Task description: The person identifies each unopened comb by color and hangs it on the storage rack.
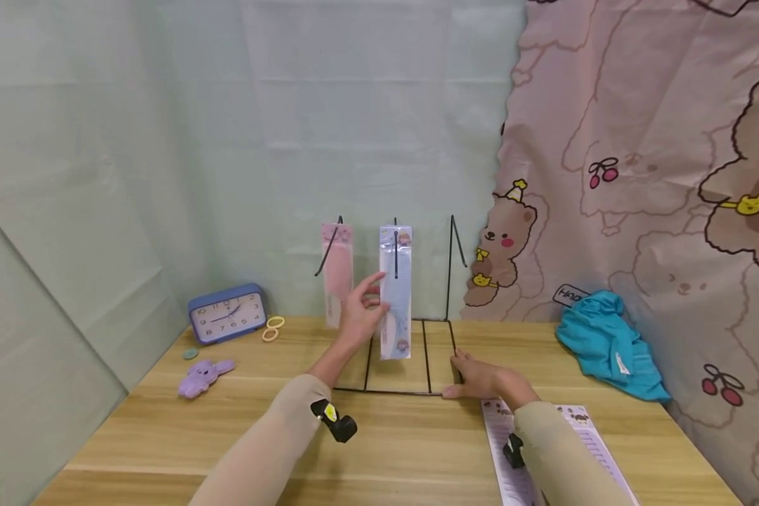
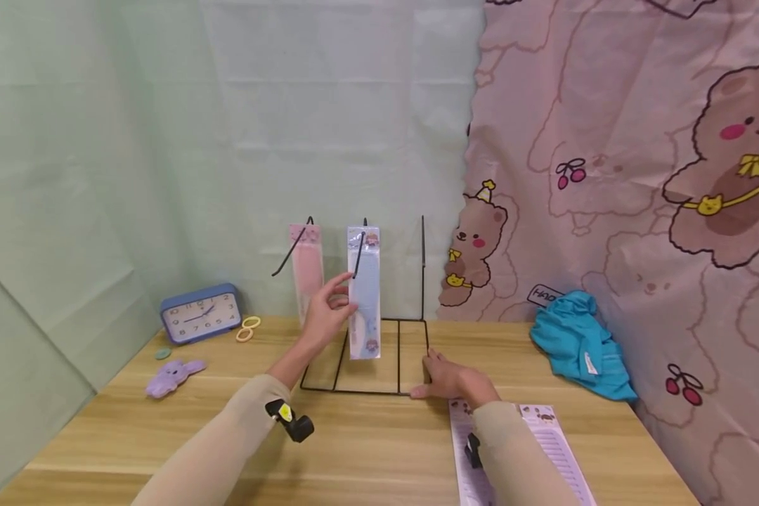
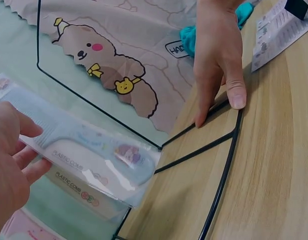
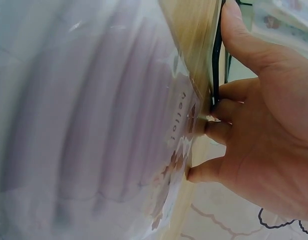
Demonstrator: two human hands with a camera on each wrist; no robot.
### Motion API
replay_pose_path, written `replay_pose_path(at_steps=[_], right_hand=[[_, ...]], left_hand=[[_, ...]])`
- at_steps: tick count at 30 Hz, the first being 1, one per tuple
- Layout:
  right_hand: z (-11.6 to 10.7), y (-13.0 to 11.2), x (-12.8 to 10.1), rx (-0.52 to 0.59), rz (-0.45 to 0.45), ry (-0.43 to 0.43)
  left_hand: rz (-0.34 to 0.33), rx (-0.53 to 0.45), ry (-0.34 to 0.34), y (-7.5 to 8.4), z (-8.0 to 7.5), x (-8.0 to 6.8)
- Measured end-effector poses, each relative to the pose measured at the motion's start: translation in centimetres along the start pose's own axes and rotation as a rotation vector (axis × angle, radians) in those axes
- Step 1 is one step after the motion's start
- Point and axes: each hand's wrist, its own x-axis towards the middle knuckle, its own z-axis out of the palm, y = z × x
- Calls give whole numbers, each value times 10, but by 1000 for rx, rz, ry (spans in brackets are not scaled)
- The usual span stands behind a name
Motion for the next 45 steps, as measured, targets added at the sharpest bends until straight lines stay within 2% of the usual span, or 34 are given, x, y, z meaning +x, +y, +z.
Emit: replay_pose_path(at_steps=[11, 19, 22, 27, 33, 37, 41, 45], right_hand=[[2, -1, 0, 8, -6, -16], [2, 1, 2, -4, -12, -8], [3, 1, 4, -6, -7, -8], [4, 1, 5, -4, 0, -10], [-1, -1, 2, 0, 0, -10], [-3, 0, 1, -3, 9, -7], [-3, 0, 1, 6, 11, -6], [-3, 0, 0, 7, 7, -12]], left_hand=[[29, 49, -53, -7, -4, 2], [23, 153, -65, -12, -7, 5], [59, 197, -73, -16, -12, 3], [136, 258, -130, -24, -25, -6], [207, 431, -236, -30, -44, -24], [245, 495, -292, -38, -57, -34], [225, 542, -322, -47, -70, -40], [173, 575, -362, -53, -82, -46]])
